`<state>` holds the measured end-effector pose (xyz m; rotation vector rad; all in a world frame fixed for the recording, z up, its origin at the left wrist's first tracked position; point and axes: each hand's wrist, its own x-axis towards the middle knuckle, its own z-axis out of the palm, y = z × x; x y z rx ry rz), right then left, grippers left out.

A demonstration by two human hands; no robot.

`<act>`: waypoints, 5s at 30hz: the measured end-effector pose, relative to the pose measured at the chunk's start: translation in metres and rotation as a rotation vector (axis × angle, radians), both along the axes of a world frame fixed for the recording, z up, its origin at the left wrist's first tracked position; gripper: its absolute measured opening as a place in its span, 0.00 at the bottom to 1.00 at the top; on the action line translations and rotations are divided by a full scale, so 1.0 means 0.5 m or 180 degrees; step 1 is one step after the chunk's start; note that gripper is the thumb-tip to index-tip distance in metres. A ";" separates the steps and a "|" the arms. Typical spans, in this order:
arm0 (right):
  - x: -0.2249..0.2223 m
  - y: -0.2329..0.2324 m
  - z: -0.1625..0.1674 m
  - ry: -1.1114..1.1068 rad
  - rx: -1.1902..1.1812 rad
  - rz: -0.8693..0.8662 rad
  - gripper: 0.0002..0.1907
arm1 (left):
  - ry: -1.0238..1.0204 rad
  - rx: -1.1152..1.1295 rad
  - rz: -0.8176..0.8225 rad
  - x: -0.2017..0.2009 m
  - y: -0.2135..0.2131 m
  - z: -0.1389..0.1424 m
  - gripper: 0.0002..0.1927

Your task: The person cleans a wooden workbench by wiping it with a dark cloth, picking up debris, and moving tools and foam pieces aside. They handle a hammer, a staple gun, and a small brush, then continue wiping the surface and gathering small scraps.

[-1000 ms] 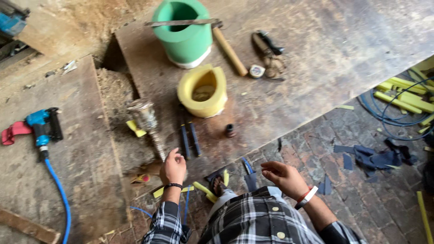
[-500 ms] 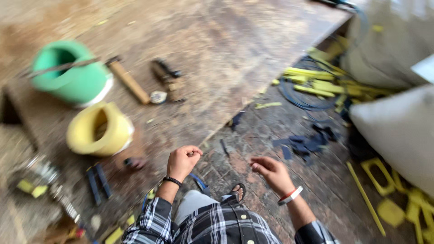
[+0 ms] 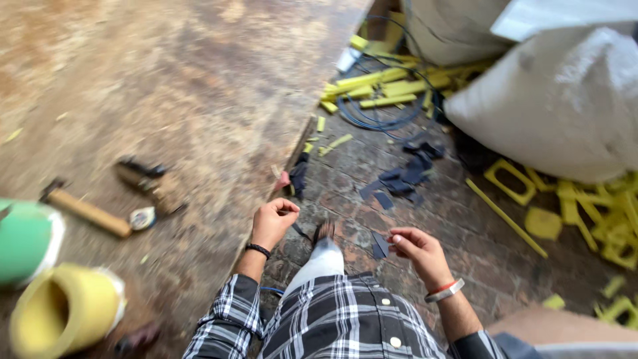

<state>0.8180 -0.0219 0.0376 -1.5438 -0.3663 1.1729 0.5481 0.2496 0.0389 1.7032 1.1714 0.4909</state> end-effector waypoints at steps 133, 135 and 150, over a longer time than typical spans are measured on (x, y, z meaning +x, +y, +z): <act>1.119 1.844 -0.069 -0.1674 0.0394 0.3306 0.10 | -0.3852 -0.2654 0.2912 1.320 1.198 -0.212 0.12; 1.115 1.872 -0.062 -0.1766 -0.0153 0.3205 0.10 | -0.4102 -0.2357 0.2987 1.298 1.193 -0.236 0.13; 0.985 2.094 -0.216 -0.3631 0.1199 0.4084 0.10 | 0.0338 -0.0395 0.3916 1.018 1.232 -0.194 0.09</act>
